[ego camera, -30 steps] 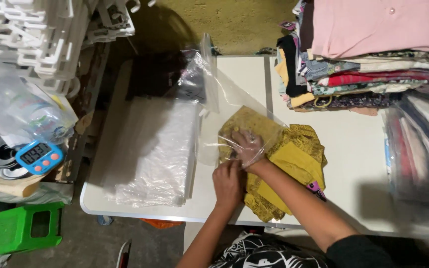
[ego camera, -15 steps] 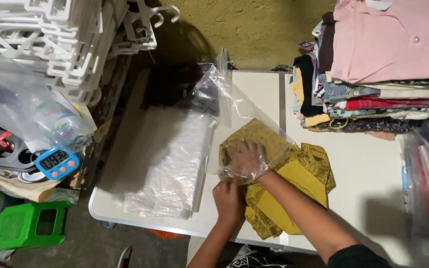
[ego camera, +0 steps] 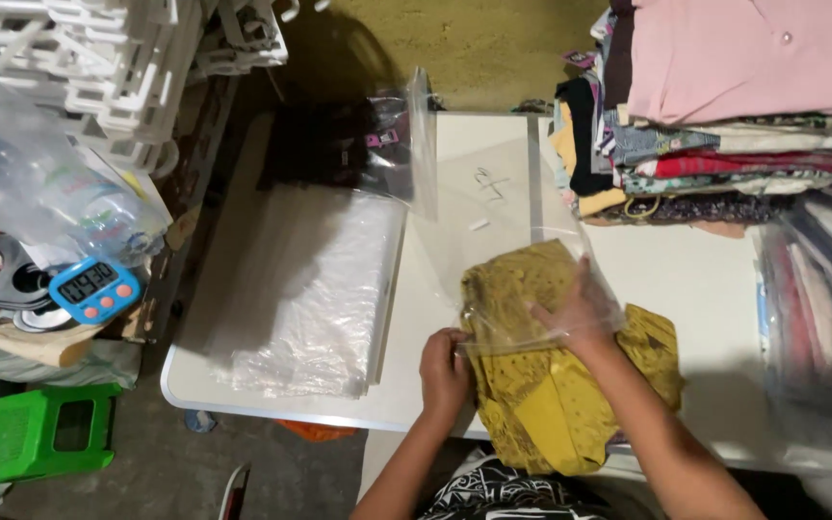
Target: Packaging folded clothes into plastic bags and sealing them.
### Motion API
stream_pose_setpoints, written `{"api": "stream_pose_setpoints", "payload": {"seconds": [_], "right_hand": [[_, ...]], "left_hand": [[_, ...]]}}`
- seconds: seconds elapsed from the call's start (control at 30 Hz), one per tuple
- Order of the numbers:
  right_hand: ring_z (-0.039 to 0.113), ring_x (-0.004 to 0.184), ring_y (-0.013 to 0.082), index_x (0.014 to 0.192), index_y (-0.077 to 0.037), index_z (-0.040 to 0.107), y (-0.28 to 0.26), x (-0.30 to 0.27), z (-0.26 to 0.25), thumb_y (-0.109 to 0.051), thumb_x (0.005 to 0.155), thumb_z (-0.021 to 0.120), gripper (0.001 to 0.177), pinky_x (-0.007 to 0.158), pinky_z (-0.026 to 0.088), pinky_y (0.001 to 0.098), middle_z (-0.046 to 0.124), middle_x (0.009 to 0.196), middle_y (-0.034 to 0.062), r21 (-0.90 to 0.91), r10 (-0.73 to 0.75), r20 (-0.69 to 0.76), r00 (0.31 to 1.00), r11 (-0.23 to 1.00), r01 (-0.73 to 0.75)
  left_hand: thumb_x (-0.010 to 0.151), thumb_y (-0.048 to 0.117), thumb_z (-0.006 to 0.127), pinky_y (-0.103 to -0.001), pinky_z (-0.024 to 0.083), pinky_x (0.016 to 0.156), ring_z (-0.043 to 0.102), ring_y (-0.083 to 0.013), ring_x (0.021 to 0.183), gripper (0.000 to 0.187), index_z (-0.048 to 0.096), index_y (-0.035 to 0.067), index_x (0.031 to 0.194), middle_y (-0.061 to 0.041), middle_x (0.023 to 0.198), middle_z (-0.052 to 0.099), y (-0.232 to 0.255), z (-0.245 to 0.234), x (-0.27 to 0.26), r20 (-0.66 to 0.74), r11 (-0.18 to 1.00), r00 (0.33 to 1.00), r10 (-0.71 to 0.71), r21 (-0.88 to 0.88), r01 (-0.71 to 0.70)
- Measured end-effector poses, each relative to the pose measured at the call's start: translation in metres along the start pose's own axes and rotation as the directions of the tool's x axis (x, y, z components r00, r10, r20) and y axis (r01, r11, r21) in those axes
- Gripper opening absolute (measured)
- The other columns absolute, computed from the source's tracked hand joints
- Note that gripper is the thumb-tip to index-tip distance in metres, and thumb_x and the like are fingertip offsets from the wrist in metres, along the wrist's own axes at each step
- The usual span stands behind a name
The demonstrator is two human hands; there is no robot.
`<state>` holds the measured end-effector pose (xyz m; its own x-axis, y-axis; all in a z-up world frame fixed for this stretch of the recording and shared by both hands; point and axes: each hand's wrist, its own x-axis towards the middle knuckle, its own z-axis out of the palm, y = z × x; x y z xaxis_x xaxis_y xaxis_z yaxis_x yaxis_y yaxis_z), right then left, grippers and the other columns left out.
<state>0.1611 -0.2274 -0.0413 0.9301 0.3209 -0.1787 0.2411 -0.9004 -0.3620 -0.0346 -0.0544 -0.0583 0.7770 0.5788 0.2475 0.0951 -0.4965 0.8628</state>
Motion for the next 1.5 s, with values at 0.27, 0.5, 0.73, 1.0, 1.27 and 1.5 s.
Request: {"api": "stream_pose_setpoints", "payload": {"seconds": [0.27, 0.5, 0.73, 1.0, 1.27, 1.5], "right_hand": [[0.01, 0.151, 0.0486, 0.161, -0.022, 0.017, -0.056, -0.041, 0.038, -0.079, 0.087, 0.05, 0.099, 0.108, 0.008, 0.08, 0.016, 0.168, 0.0195, -0.282, -0.212, 0.13, 0.969, 0.929, 0.241], [0.016, 0.146, 0.056, 0.154, -0.033, 0.04, -0.105, -0.019, 0.056, -0.069, 0.093, 0.041, 0.071, 0.102, 0.014, 0.0859, 0.025, 0.163, 0.0195, -0.392, -0.35, 0.043, 0.936, 0.856, 0.338], [0.019, 0.143, 0.058, 0.155, -0.027, 0.041, -0.132, 0.024, 0.048, -0.064, 0.094, 0.046, 0.071, 0.1, 0.017, 0.0855, 0.028, 0.161, 0.0228, -0.344, -0.422, -0.058, 0.905, 0.859, 0.379], [0.021, 0.143, 0.0568, 0.155, -0.022, 0.041, -0.136, 0.057, 0.047, -0.064, 0.092, 0.053, 0.077, 0.101, 0.017, 0.0849, 0.031, 0.16, 0.0216, -0.264, -0.449, -0.106, 0.887, 0.873, 0.41], [0.025, 0.141, 0.0557, 0.145, -0.023, 0.053, -0.124, 0.054, 0.054, -0.059, 0.088, 0.058, 0.068, 0.098, 0.025, 0.0806, 0.034, 0.156, 0.0243, -0.279, -0.441, -0.134, 0.887, 0.876, 0.394], [0.024, 0.139, 0.0565, 0.142, -0.024, 0.057, -0.168, 0.084, 0.038, -0.059, 0.089, 0.059, 0.064, 0.099, 0.023, 0.0832, 0.036, 0.156, 0.0211, -0.25, -0.404, -0.129, 0.906, 0.897, 0.365]], "left_hand": [[0.087, -0.007, 0.06, -0.045, 0.049, 0.098, 0.061, -0.0409, 0.114, 0.044, 0.058, 0.001, 0.13, -0.022, 0.123, 0.064, -0.003, 0.004, -0.032, 0.01, 1.0, 1.0, 0.001, -0.029, -0.001], [0.086, -0.01, 0.057, -0.047, 0.047, 0.102, 0.061, -0.0434, 0.119, 0.048, 0.06, 0.0, 0.133, -0.025, 0.129, 0.064, -0.025, 0.013, -0.04, 0.021, 0.996, 0.996, 0.087, -0.006, -0.087], [0.084, -0.011, 0.057, -0.047, 0.051, 0.101, 0.063, -0.0431, 0.117, 0.05, 0.061, 0.0, 0.132, -0.025, 0.127, 0.067, -0.039, 0.014, -0.058, 0.079, 0.986, 0.984, 0.163, -0.041, -0.16], [0.086, 0.039, 0.069, -0.062, 0.033, 0.108, 0.053, -0.042, 0.124, 0.067, 0.055, 0.006, 0.142, -0.023, 0.137, 0.057, -0.016, -0.072, 0.02, 0.298, 0.927, 0.929, 0.218, 0.235, -0.292], [0.086, 0.036, 0.062, -0.08, 0.014, 0.108, 0.019, -0.0543, 0.148, 0.062, 0.051, 0.034, 0.146, -0.025, 0.163, 0.026, -0.04, -0.103, 0.073, 0.053, 0.6, 0.98, -0.192, 0.796, 0.075], [0.088, 0.036, 0.061, -0.083, 0.02, 0.102, 0.025, -0.0566, 0.144, 0.058, 0.051, 0.034, 0.145, -0.027, 0.157, 0.032, -0.058, -0.104, 0.076, -0.068, 0.58, 0.986, -0.15, 0.802, 0.143]]}}
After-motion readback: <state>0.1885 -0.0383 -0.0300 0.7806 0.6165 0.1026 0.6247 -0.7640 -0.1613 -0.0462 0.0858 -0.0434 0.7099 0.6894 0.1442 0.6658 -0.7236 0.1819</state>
